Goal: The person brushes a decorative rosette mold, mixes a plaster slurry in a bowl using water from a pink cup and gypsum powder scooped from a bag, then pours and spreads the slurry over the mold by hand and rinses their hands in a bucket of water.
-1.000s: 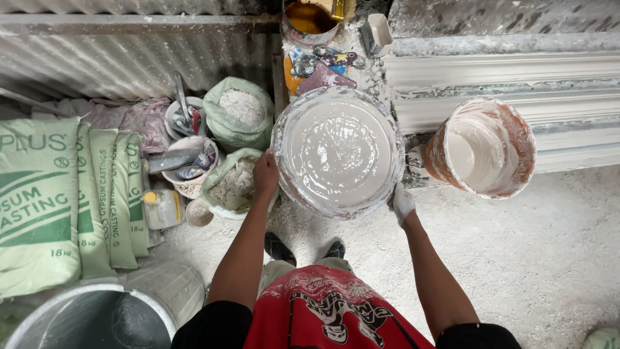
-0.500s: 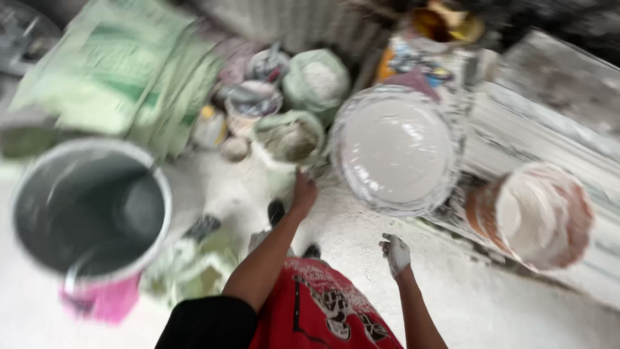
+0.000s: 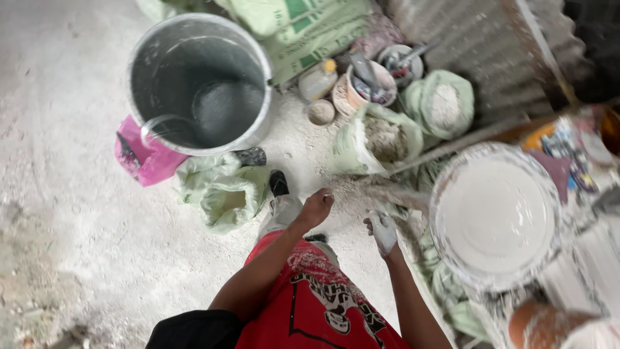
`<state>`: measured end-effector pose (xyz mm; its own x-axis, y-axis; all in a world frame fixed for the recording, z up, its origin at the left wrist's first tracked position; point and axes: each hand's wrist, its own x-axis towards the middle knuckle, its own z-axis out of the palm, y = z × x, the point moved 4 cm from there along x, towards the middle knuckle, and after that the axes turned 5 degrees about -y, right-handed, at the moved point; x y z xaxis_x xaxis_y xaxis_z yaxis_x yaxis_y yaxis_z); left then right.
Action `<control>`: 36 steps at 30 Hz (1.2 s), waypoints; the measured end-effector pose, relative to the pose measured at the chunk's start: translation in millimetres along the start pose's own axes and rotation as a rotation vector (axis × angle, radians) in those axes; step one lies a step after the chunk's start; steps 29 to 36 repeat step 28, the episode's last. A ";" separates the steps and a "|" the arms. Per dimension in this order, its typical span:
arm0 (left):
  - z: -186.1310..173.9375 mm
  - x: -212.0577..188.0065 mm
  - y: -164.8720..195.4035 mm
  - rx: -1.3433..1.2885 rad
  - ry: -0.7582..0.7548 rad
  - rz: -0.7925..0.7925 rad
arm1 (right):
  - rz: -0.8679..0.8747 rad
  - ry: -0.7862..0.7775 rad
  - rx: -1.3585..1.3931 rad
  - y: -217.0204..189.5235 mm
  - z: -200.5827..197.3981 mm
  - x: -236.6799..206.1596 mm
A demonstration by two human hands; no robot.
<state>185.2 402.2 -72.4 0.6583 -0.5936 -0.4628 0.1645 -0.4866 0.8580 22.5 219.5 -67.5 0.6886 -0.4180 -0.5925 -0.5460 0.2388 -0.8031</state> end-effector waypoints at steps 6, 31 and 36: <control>-123.9 48.8 -45.1 -0.252 0.240 -0.079 | 0.056 -0.107 -0.075 -54.8 91.1 107.5; -454.0 523.0 -457.6 -0.268 0.540 -0.827 | 0.022 -0.210 0.186 30.9 301.7 653.7; -454.0 523.0 -457.6 -0.268 0.540 -0.827 | 0.022 -0.210 0.186 30.9 301.7 653.7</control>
